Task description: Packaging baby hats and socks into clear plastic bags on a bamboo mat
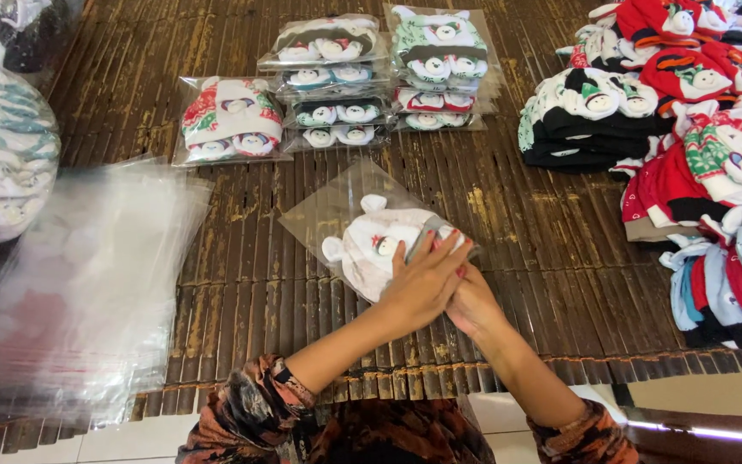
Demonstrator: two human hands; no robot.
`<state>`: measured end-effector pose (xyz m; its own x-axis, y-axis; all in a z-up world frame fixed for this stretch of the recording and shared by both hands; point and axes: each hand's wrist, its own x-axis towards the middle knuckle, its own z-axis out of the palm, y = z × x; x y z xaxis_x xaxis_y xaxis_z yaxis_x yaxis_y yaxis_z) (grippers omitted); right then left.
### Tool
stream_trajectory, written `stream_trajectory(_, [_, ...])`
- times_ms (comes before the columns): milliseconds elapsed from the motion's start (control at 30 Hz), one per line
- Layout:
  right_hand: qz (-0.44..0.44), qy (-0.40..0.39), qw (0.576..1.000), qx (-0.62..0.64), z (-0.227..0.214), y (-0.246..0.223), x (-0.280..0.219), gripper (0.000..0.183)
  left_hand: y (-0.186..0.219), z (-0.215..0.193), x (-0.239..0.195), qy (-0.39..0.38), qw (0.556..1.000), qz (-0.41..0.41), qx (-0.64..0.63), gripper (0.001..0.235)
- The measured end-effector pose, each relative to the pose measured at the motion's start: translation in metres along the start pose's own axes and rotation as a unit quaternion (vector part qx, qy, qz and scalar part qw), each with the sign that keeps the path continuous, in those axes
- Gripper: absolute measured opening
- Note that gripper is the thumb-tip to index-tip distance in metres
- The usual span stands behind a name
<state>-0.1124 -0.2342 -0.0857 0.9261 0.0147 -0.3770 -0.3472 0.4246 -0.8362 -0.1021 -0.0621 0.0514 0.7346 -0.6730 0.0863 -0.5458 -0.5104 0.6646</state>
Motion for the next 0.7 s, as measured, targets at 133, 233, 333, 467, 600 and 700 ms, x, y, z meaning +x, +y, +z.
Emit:
stream_trajectory(133, [0.002,-0.015,1.0,-0.014,-0.009,0.03,0.0,0.037,0.019,-0.001,-0.004,-0.024,1.0,0.013,0.004,0.053])
stream_trajectory(233, [0.004,-0.03,0.999,-0.026,-0.011,0.053,0.0,0.033,0.028,0.0,-0.01,-0.033,0.999,0.017,0.036,0.053])
stream_trajectory(333, [0.005,-0.046,0.998,-0.038,-0.012,0.072,-0.005,0.03,0.03,-0.005,-0.014,-0.035,0.998,0.037,0.042,0.053])
stream_trajectory(467, [0.004,-0.066,0.996,-0.053,-0.01,0.086,-0.014,0.025,0.01,0.007,-0.018,-0.025,0.996,0.056,0.071,0.052])
stream_trajectory(600, [0.008,-0.086,0.994,-0.069,-0.007,0.086,-0.029,0.02,0.007,0.001,-0.025,-0.071,0.994,0.056,0.067,0.055])
stream_trajectory(700, [0.015,-0.102,0.991,-0.083,-0.004,0.072,-0.047,0.017,0.009,-0.008,-0.032,-0.088,0.995,0.046,0.008,0.05])
